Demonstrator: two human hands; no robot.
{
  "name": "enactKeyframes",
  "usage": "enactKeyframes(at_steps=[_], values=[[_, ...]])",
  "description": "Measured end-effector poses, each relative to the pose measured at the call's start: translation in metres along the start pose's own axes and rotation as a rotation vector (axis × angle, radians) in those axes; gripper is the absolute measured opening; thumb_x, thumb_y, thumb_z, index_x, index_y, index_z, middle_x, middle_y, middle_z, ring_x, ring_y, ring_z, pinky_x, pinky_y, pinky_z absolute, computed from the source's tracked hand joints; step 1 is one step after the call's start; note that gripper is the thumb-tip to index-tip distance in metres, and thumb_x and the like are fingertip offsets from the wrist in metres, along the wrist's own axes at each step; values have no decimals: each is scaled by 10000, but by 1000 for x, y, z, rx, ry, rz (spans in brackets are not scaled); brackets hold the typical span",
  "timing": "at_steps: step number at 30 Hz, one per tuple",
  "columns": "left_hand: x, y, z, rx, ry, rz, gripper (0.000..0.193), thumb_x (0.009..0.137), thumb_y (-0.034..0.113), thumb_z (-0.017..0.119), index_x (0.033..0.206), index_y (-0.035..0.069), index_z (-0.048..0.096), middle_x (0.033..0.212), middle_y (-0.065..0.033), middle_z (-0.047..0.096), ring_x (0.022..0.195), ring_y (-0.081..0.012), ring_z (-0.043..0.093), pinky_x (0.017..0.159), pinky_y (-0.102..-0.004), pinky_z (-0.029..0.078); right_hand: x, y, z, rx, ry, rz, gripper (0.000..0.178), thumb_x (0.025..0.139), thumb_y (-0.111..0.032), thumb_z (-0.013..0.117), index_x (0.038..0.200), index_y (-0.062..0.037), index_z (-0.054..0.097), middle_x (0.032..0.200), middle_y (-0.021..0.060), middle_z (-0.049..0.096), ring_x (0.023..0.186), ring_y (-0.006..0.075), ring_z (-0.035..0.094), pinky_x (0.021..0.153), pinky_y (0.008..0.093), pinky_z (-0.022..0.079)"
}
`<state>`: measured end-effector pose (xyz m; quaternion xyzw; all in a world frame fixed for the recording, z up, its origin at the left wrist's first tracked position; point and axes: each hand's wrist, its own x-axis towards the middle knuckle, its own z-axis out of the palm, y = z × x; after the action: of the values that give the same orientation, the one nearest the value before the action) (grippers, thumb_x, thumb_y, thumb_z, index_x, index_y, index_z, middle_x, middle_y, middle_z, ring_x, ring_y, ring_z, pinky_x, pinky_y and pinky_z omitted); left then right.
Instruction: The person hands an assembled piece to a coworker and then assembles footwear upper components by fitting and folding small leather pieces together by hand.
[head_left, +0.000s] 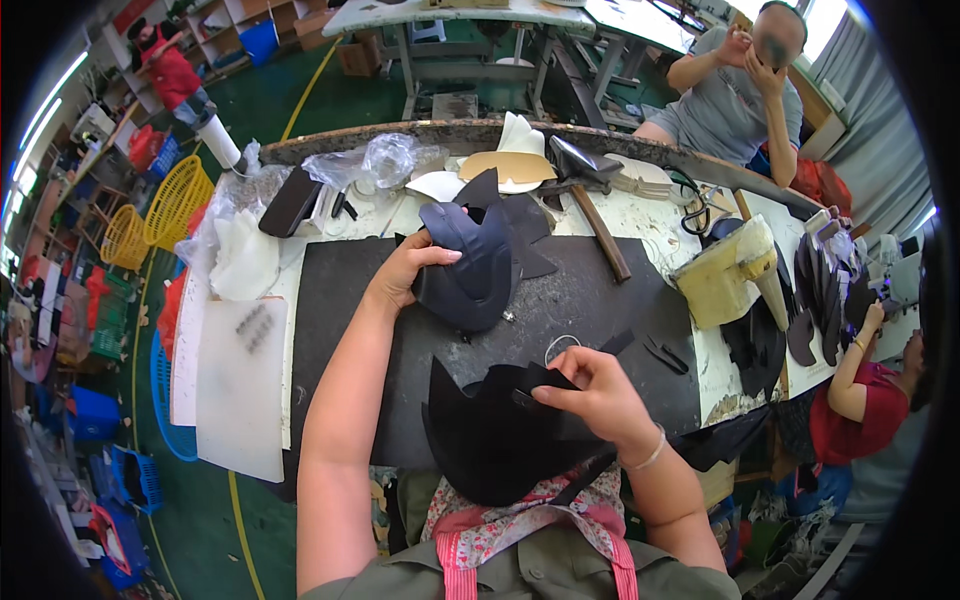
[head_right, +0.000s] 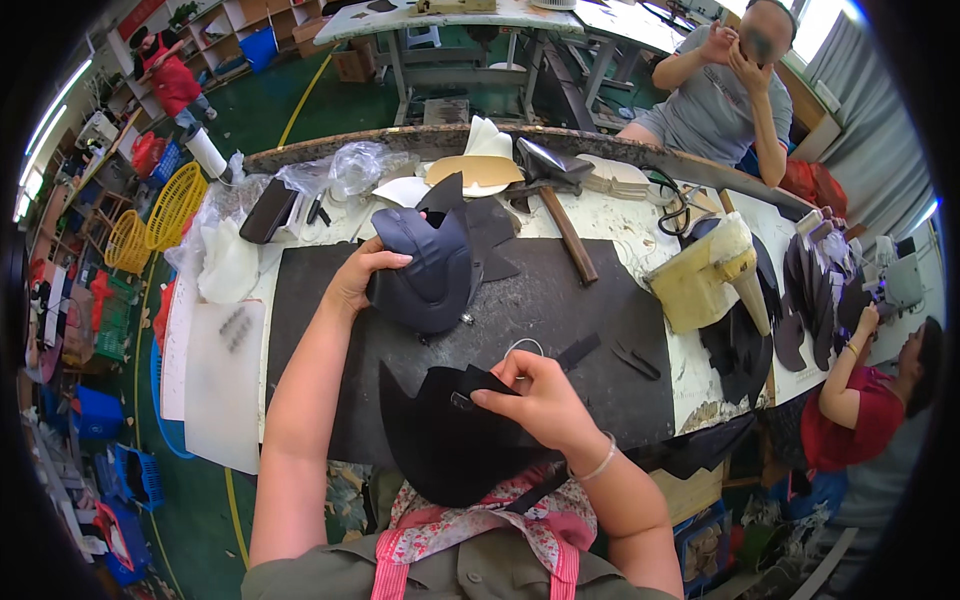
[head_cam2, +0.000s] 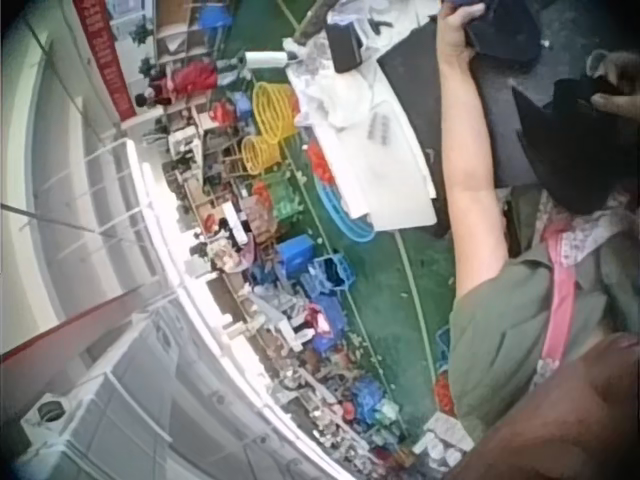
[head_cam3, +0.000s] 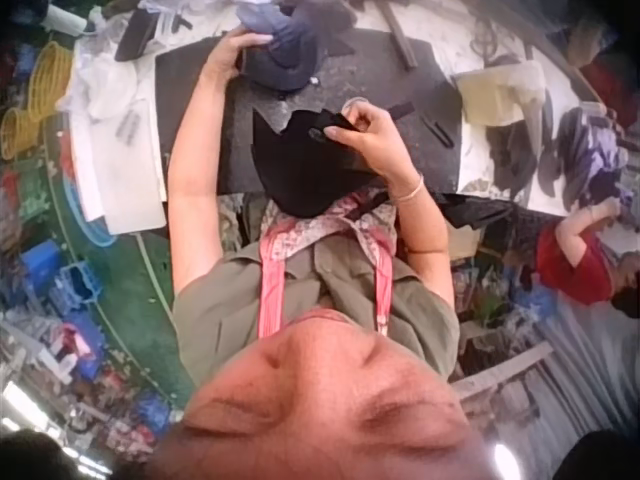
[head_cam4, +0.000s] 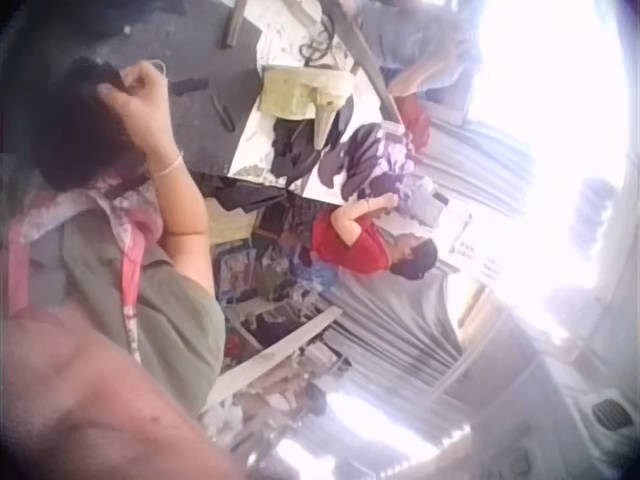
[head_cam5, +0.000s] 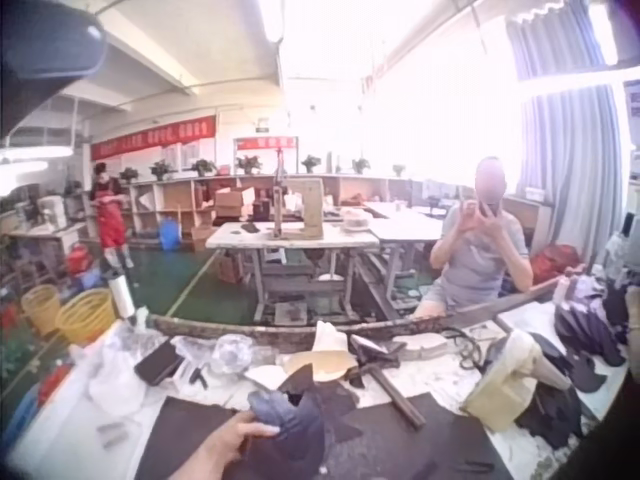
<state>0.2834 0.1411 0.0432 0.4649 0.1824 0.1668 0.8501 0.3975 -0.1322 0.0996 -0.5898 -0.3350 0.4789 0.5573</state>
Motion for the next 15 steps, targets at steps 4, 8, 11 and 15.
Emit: enactKeyframes(at_steps=[4,8,11,15], values=[[-1,0,3,2,-21,-35,647,711,15,639,1334,56,469,1150,-81,607,1018,-183,605,906,-312,477,9,59,-2,-258,113,142,281,710,-55,781,713,-8,504,770,60,583,696,100,571,610,244,460],[2,-11,-10,288,-45,-18,246,700,67,715,898,36,572,1204,-90,582,1026,-153,578,863,-271,445,11,75,1,-552,323,-231,209,685,-14,768,733,21,567,688,89,595,615,150,605,566,267,476],[0,-17,-4,514,-47,152,372,709,121,754,698,89,384,1094,-65,636,877,-64,556,759,-210,396,17,43,0,-540,368,-275,145,697,31,735,766,27,607,730,98,606,621,163,608,557,269,476],[-35,26,62,540,-32,190,195,760,70,703,885,55,554,893,2,643,786,-28,529,703,-202,412,25,8,-15,-573,417,-626,145,690,28,734,811,12,657,747,89,604,633,166,598,567,266,467]])
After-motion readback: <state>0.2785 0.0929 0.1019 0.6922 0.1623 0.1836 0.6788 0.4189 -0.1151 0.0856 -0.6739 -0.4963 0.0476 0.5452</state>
